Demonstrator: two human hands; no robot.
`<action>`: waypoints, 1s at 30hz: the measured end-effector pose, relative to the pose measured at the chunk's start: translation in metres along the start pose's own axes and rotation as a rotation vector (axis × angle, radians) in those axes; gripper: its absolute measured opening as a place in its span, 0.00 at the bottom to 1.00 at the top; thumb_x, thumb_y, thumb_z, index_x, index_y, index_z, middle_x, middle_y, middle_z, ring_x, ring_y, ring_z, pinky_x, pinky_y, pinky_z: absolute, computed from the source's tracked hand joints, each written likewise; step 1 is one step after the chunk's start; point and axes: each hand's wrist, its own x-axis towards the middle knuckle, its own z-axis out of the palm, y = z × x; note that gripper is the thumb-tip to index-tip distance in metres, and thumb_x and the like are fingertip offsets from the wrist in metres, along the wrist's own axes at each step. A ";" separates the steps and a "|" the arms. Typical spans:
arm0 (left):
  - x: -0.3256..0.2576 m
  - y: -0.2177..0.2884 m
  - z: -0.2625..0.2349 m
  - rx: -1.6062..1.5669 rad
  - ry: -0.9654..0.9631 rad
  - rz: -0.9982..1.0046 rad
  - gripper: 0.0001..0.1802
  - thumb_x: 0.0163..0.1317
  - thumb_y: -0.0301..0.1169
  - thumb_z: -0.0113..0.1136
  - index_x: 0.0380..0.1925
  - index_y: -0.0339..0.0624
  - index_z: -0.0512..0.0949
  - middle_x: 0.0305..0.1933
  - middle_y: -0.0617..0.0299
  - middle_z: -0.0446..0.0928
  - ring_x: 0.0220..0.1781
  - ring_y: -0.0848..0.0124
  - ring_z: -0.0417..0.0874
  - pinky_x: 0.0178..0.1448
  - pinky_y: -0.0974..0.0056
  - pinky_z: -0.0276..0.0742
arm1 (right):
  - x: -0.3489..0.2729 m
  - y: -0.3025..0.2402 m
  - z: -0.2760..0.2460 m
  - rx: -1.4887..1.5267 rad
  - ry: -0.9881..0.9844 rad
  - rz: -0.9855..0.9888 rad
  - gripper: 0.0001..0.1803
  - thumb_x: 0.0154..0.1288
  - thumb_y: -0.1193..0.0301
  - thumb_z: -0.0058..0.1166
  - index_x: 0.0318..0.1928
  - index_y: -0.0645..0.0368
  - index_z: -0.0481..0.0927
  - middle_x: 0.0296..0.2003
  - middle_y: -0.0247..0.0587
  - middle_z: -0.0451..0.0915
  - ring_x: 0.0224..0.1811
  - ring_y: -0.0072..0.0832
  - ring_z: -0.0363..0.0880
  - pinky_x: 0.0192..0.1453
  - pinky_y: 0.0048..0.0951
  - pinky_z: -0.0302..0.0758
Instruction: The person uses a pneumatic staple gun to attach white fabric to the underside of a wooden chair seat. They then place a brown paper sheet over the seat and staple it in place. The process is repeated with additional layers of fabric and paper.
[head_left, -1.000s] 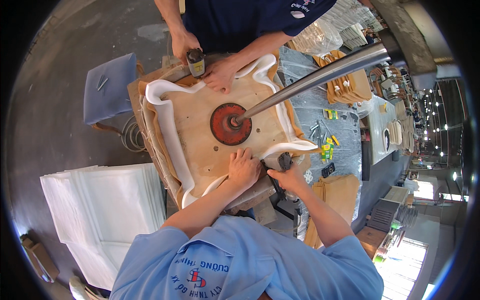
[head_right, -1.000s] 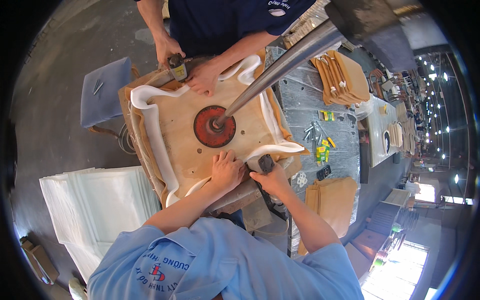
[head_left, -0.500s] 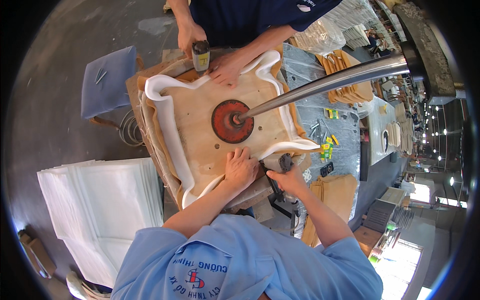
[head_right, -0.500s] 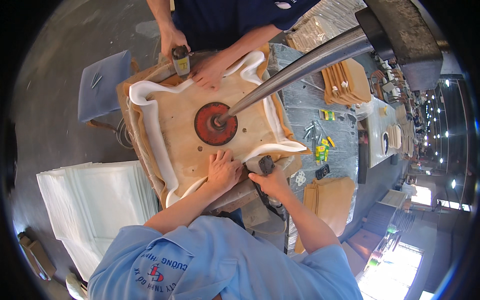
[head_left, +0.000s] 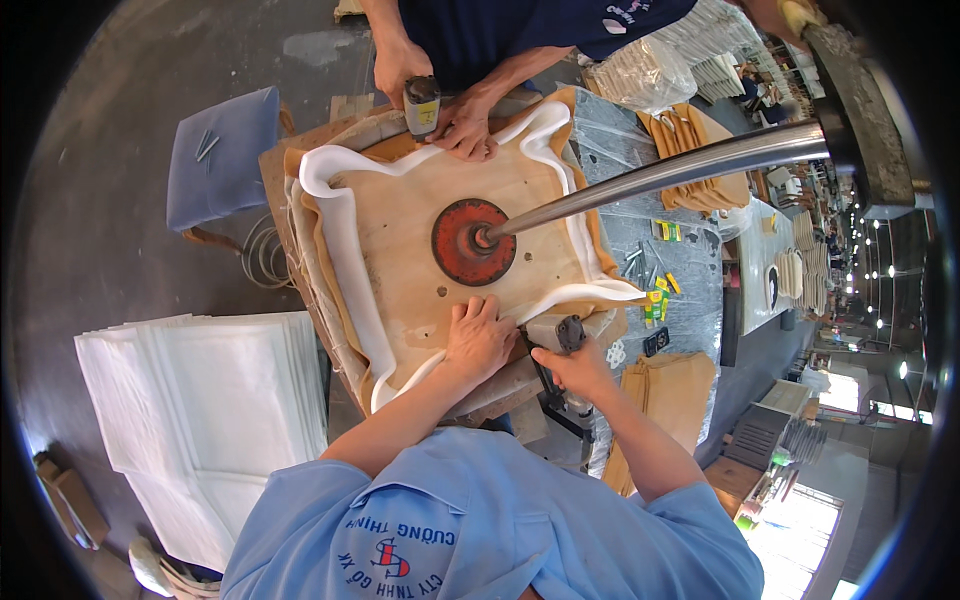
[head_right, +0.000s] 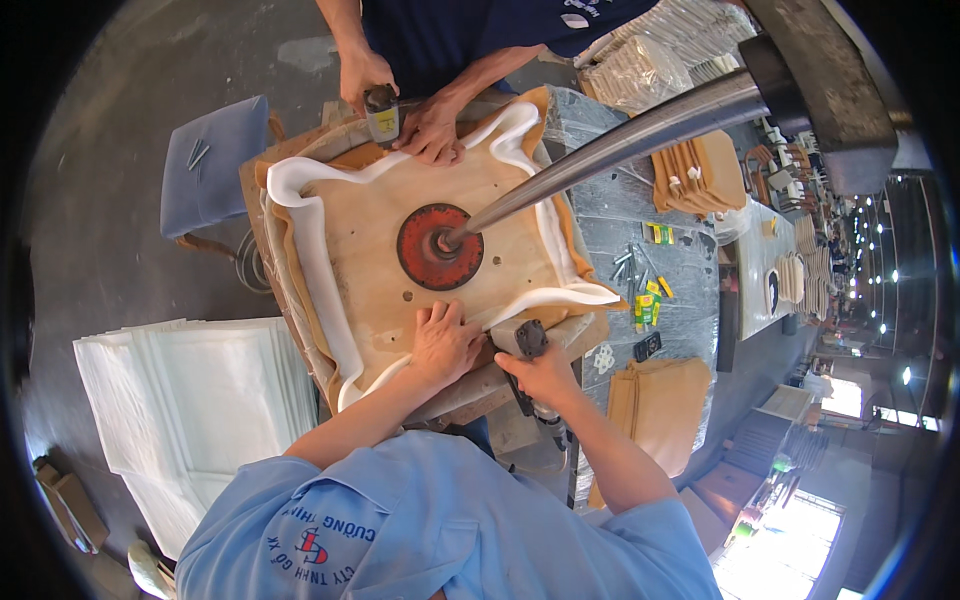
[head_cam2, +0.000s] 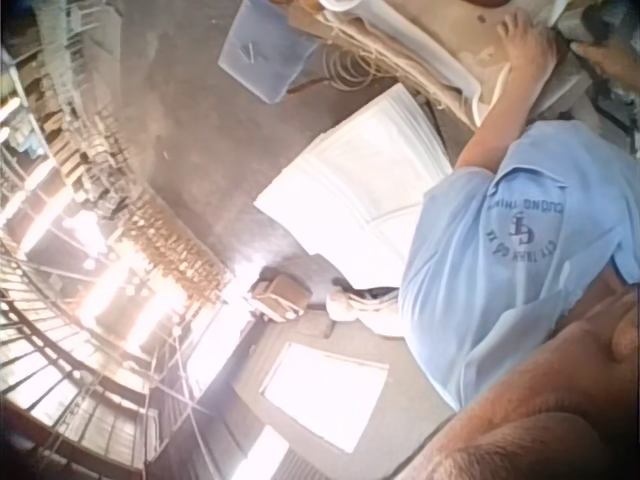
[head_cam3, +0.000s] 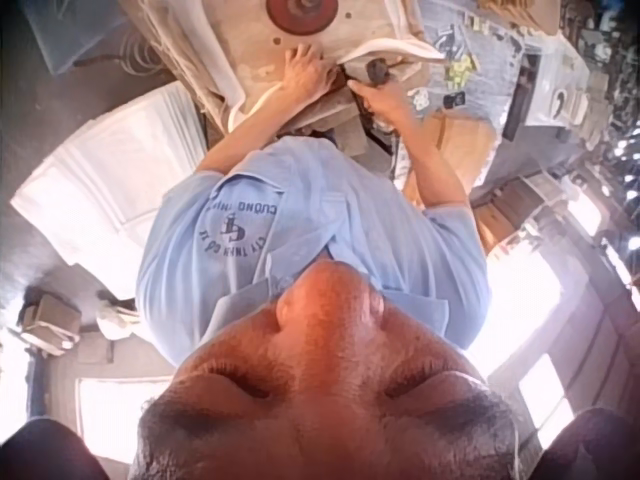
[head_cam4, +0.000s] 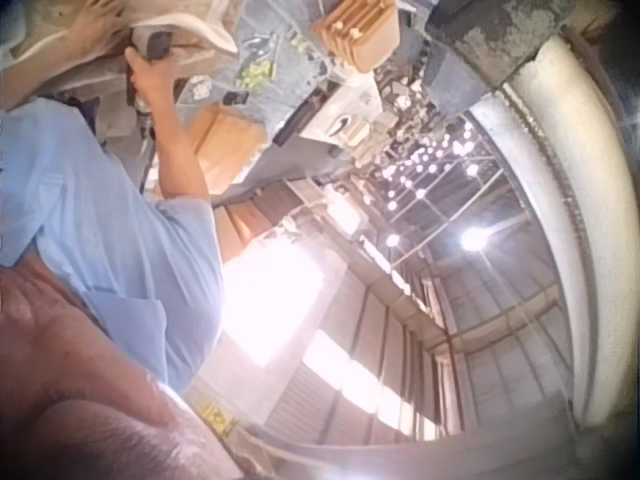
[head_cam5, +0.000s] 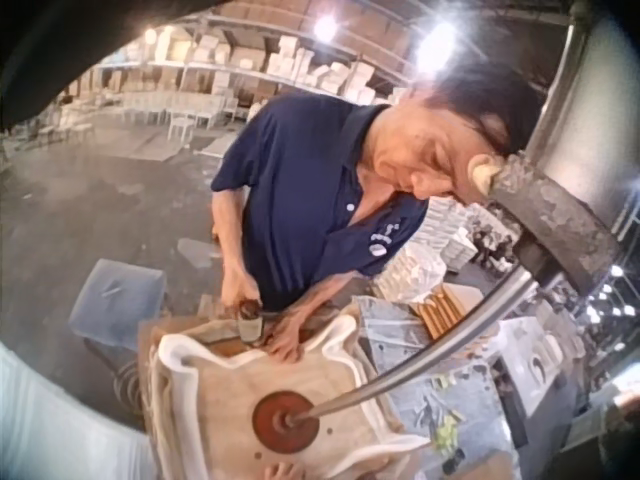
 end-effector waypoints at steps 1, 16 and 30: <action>0.001 -0.001 0.001 0.001 0.009 0.003 0.09 0.64 0.44 0.74 0.34 0.54 0.90 0.46 0.60 0.74 0.56 0.56 0.74 0.59 0.48 0.65 | 0.002 -0.001 0.003 -0.016 0.015 -0.002 0.19 0.68 0.61 0.78 0.42 0.66 0.88 0.25 0.36 0.86 0.21 0.23 0.82 0.26 0.31 0.77; -0.004 -0.007 -0.006 -0.041 0.000 -0.005 0.10 0.64 0.42 0.75 0.37 0.51 0.89 0.48 0.58 0.75 0.58 0.54 0.74 0.62 0.47 0.65 | -0.005 0.005 0.006 0.057 -0.031 -0.045 0.19 0.68 0.60 0.78 0.39 0.64 0.87 0.23 0.32 0.83 0.20 0.21 0.80 0.25 0.30 0.75; -0.012 -0.011 -0.013 -0.117 0.018 -0.053 0.12 0.61 0.37 0.76 0.40 0.44 0.87 0.60 0.58 0.76 0.66 0.52 0.73 0.70 0.46 0.66 | -0.006 0.007 0.013 0.027 -0.031 -0.052 0.19 0.69 0.59 0.78 0.39 0.63 0.87 0.23 0.33 0.84 0.21 0.21 0.81 0.26 0.30 0.75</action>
